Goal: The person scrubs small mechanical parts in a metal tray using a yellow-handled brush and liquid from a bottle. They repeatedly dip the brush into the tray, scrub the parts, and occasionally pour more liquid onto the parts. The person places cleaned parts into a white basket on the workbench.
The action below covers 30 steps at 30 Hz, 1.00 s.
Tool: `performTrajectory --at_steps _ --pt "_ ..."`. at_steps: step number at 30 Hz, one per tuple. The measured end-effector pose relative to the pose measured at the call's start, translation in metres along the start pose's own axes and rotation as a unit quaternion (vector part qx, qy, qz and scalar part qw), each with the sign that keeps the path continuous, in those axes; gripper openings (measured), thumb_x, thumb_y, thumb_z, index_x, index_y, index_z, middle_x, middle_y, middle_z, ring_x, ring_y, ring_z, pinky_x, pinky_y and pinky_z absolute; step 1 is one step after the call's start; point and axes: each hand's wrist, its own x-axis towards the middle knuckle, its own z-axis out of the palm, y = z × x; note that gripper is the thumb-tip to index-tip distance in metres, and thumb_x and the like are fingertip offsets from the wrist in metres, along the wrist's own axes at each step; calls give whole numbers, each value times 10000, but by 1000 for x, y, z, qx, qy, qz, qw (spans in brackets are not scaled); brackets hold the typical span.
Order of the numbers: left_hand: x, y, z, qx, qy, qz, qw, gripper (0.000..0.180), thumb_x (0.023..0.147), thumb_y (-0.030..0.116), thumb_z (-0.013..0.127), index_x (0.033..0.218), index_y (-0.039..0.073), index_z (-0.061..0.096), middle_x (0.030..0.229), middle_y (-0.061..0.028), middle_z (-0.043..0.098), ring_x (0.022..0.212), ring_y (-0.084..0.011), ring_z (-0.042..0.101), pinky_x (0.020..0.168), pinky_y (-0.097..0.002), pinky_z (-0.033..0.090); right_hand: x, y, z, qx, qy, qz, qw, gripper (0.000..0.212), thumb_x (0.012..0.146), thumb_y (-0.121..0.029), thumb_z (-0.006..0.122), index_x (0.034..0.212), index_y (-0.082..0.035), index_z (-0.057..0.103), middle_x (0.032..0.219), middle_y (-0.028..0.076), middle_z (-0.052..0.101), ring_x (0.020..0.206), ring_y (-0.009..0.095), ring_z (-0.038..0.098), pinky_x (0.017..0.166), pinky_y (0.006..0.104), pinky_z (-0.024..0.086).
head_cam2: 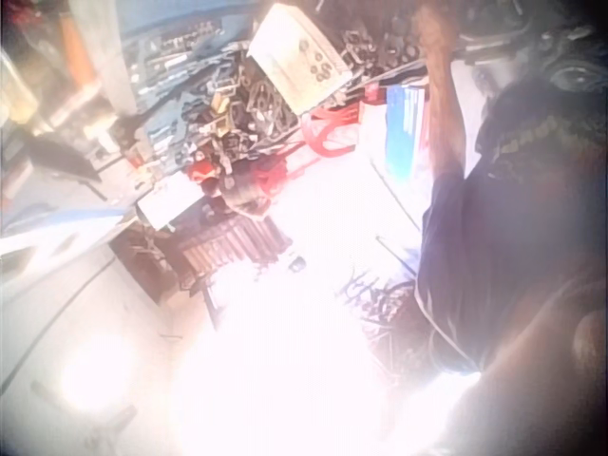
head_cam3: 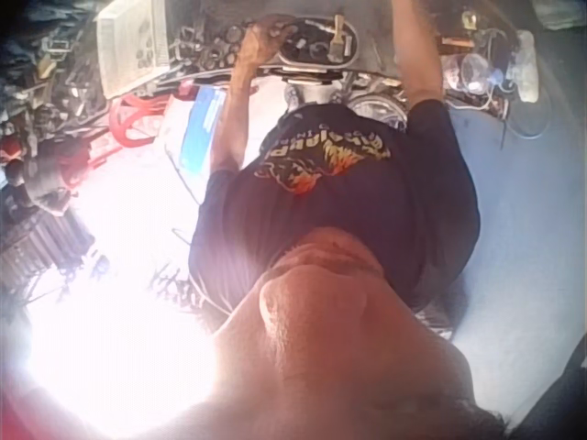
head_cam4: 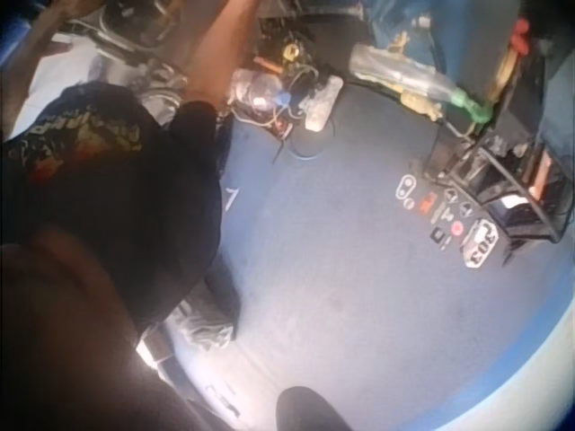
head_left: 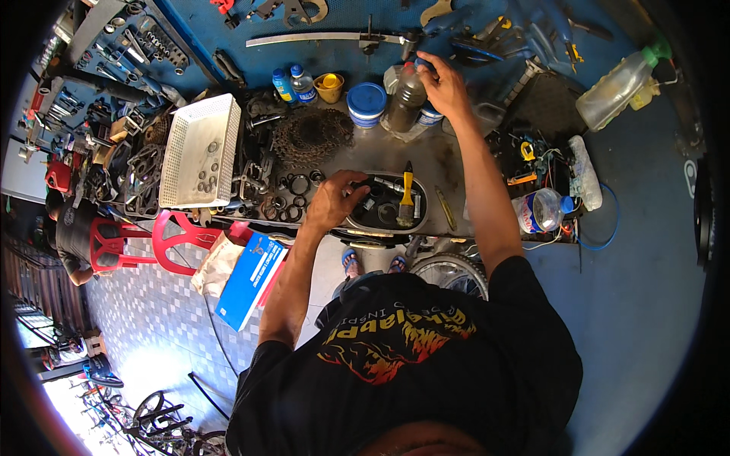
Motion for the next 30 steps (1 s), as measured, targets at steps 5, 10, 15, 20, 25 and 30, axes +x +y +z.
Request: performTrajectory --at_steps 5,10,15,20,25,30 --pt "-2 -6 -3 -3 -15 -50 999 337 946 188 813 1257 77 746 1193 -109 774 983 -263 754 860 -375 601 0 3 11 9 7 89 996 341 1016 -222 713 1301 -40 673 968 167 745 760 250 744 702 383 606" --pt "-2 -5 -4 -4 2 -40 999 339 926 196 829 1227 57 754 1168 -124 780 947 -283 764 832 -385 607 -3 -2 22 66 79 117 988 394 979 -257 780 1220 23 643 867 146 688 589 207 691 524 338 560" --pt "-1 -2 -6 2 -4 -31 1000 337 924 193 829 1224 57 754 1170 -120 782 936 -281 761 825 -383 604 1 5 34 28 139 118 983 472 916 -303 848 1137 36 605 963 195 681 773 310 713 698 412 582" --pt "-2 -3 -7 9 -4 -15 1000 326 926 190 825 1215 54 756 1155 -120 785 921 -280 755 808 -382 599 -2 10 44 -24 171 64 983 559 902 -370 848 1245 5 615 1078 204 675 998 370 692 860 470 569" --pt "-7 -13 -10 0 -5 -12 1000 319 933 193 819 1211 50 756 1160 -113 789 936 -278 756 816 -384 601 -15 10 46 -78 112 95 986 567 972 -452 735 1440 -146 641 1255 186 663 1191 392 662 1024 460 522" --pt "-13 -23 -12 -21 -15 -48 999 309 944 184 809 1214 46 752 1164 -115 792 949 -276 760 837 -385 605 -9 11 39 -23 114 50 992 482 999 -385 651 1420 -151 664 1319 227 682 1216 416 657 1011 465 533"
